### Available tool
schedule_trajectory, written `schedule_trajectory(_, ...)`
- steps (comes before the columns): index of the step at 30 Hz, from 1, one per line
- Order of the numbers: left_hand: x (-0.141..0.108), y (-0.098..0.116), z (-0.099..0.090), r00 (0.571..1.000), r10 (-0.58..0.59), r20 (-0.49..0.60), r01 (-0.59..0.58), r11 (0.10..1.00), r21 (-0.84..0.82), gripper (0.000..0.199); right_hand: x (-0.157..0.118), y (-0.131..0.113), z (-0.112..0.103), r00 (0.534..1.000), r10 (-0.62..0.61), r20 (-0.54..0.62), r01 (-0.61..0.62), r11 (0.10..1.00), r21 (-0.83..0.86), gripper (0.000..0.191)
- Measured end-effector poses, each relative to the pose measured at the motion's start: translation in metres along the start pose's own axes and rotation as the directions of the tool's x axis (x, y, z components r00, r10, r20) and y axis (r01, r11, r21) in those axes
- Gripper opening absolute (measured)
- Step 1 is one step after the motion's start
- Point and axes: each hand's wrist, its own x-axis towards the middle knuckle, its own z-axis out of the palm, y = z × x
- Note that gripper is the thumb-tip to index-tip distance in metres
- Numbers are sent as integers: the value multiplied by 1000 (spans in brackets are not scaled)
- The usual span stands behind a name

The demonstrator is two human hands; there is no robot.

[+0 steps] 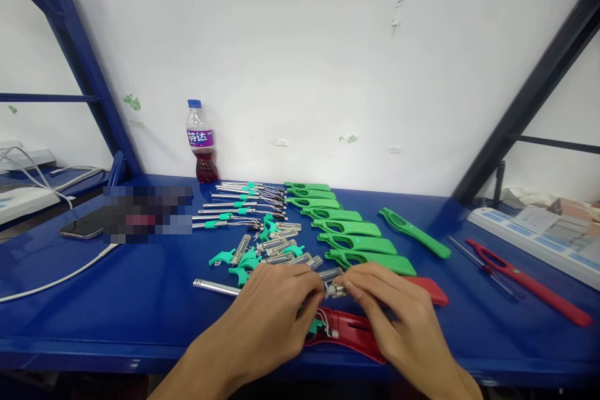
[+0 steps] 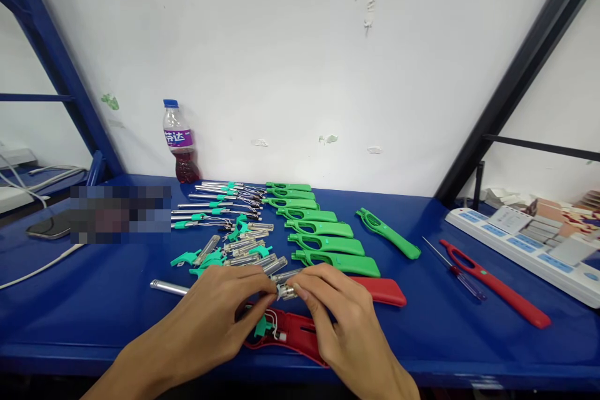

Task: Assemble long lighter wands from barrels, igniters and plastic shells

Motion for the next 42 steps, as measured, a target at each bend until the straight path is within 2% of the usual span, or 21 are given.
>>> schedule_trajectory(8,0,-7,6,1000,-6,19,5,999,45,27,2,0,2,995,75,59,-79,995,63,26)
schedule_trajectory(12,-10,-2,-5,997,-71,32,67,991,119,24,4,-1,1,985,149,89,-158,981,113,23)
schedule_trajectory(13,-12,1,-9,993,-96,63,85,984,159,30,4,-1,0,980,177,91,-187,975,121,21)
schedule_trajectory(15,-13,10,-18,966,-183,184,133,959,252,54,2,-1,-2,964,248,97,-259,958,123,17)
schedule_trajectory(16,-13,14,-22,943,-229,243,158,947,280,56,-1,0,-3,954,285,99,-295,948,120,14)
schedule_trajectory(18,-10,21,-26,905,-284,317,188,935,300,45,-8,4,-5,937,333,101,-343,933,112,9)
schedule_trajectory(20,-6,25,-26,881,-317,351,214,929,301,32,-16,8,-6,931,351,97,-359,929,91,13)
schedule_trajectory(24,-1,28,-24,857,-362,366,238,909,341,29,-27,12,-7,940,327,94,-331,943,34,9)
schedule_trajectory(28,1,31,-27,845,-366,389,219,902,373,29,-27,8,-6,956,268,122,-271,963,10,9)
schedule_trajectory(36,2,27,-23,868,-303,394,170,926,338,29,-23,7,-7,971,185,149,-178,982,-60,16)
schedule_trajectory(40,-3,28,-20,910,-273,312,166,930,328,23,-22,6,-9,970,161,184,-151,986,-69,21)
schedule_trajectory(42,-5,28,-20,918,-270,290,174,932,318,21,-22,5,-9,970,147,193,-134,988,-78,22)
